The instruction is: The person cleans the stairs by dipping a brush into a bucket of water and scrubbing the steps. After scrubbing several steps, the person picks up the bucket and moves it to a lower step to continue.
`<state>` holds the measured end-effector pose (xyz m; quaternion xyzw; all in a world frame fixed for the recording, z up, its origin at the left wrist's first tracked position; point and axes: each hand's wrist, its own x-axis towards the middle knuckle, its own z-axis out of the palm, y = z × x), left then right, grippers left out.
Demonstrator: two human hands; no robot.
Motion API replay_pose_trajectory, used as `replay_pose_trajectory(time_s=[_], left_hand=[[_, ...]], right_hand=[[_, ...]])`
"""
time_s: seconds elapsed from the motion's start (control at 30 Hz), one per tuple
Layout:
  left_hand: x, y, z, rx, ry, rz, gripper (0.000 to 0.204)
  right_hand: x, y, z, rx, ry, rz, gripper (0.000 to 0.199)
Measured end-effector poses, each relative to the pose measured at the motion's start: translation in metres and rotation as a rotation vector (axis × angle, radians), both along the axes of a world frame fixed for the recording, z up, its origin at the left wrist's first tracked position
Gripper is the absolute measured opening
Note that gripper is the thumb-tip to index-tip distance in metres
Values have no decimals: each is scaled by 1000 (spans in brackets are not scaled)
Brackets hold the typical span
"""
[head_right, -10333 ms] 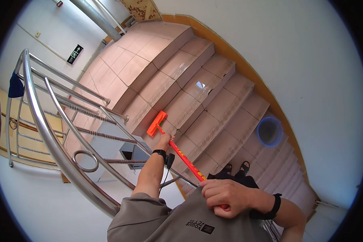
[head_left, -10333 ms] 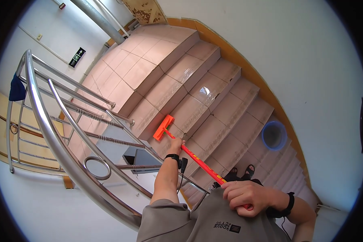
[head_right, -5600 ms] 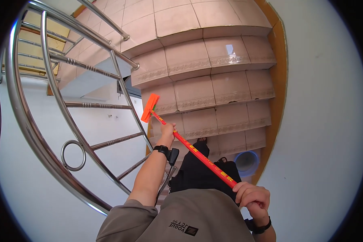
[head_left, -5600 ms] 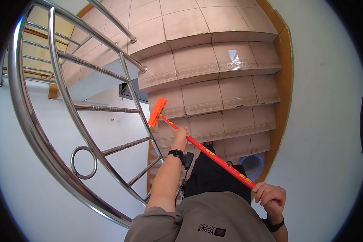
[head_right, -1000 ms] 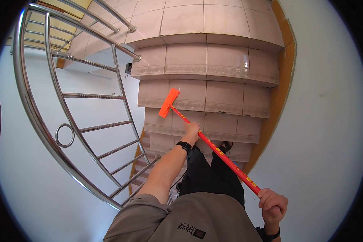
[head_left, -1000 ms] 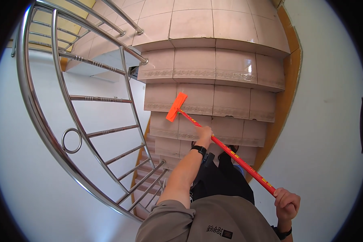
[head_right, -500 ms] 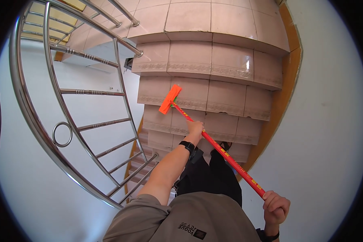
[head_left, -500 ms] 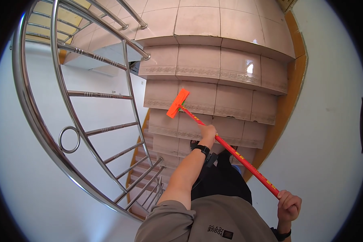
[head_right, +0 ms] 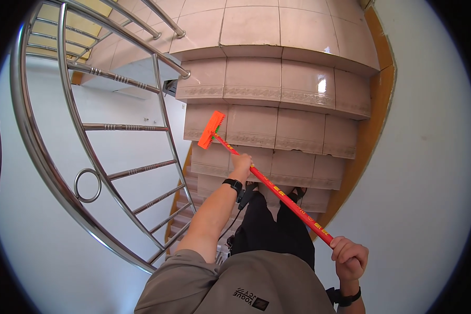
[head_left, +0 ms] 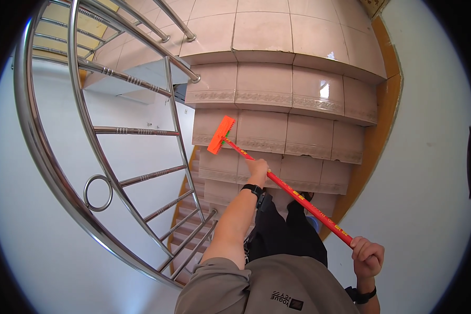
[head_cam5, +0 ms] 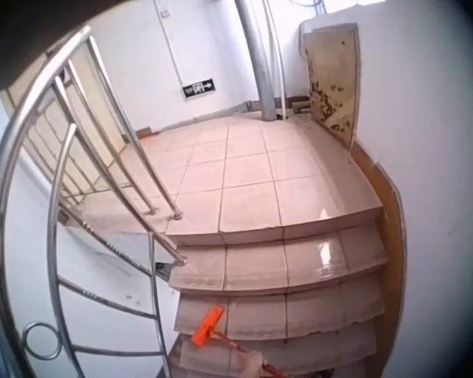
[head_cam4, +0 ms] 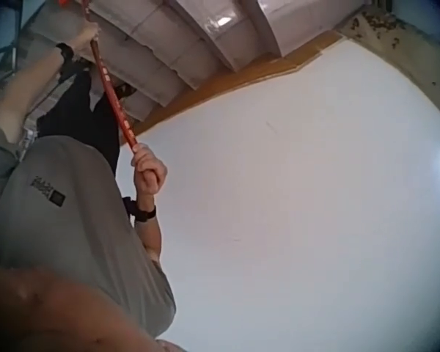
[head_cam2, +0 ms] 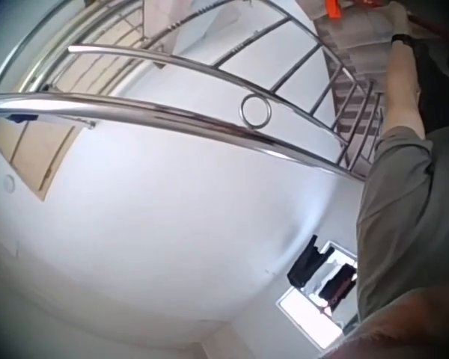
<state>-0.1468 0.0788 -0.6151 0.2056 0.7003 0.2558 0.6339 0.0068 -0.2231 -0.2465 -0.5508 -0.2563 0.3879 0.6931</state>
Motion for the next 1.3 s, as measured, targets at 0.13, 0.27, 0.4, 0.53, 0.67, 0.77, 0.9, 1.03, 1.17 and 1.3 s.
replay_pose_trajectory(time_s=[0.13,0.27,0.4,0.53,0.67,0.77,0.9,1.03,1.17,1.3], left_hand=[[-43,37,-22,7,-86,64,23],[-37,56,-7,0,-6,11,18],[-83,93,-24,-70,-198,80,39],[-81,104,-17,-42,37,-10,39],[-98,112,-10,-21,14,14,38],[-112,116,-4,-25,31,60,38],[-122,126,-4,-25,42,70,36],[-131,144,-16,-36,22,60,33],[-123,139,-24,-55,80,-9,31],[-87,102,-7,-61,57,32,30]], right_hand=[[-16,33,-8,11,35,55,18],[-31,53,-15,2,34,34,16],[-47,83,-15,36,34,94,17],[-57,98,-12,39,15,99,17],[-66,106,-3,32,-4,165,24],[-72,116,-1,44,13,180,28],[-76,124,-11,31,16,190,29],[-80,138,-14,35,9,210,19],[-78,134,-7,37,48,126,13],[-70,106,3,-3,23,82,13]])
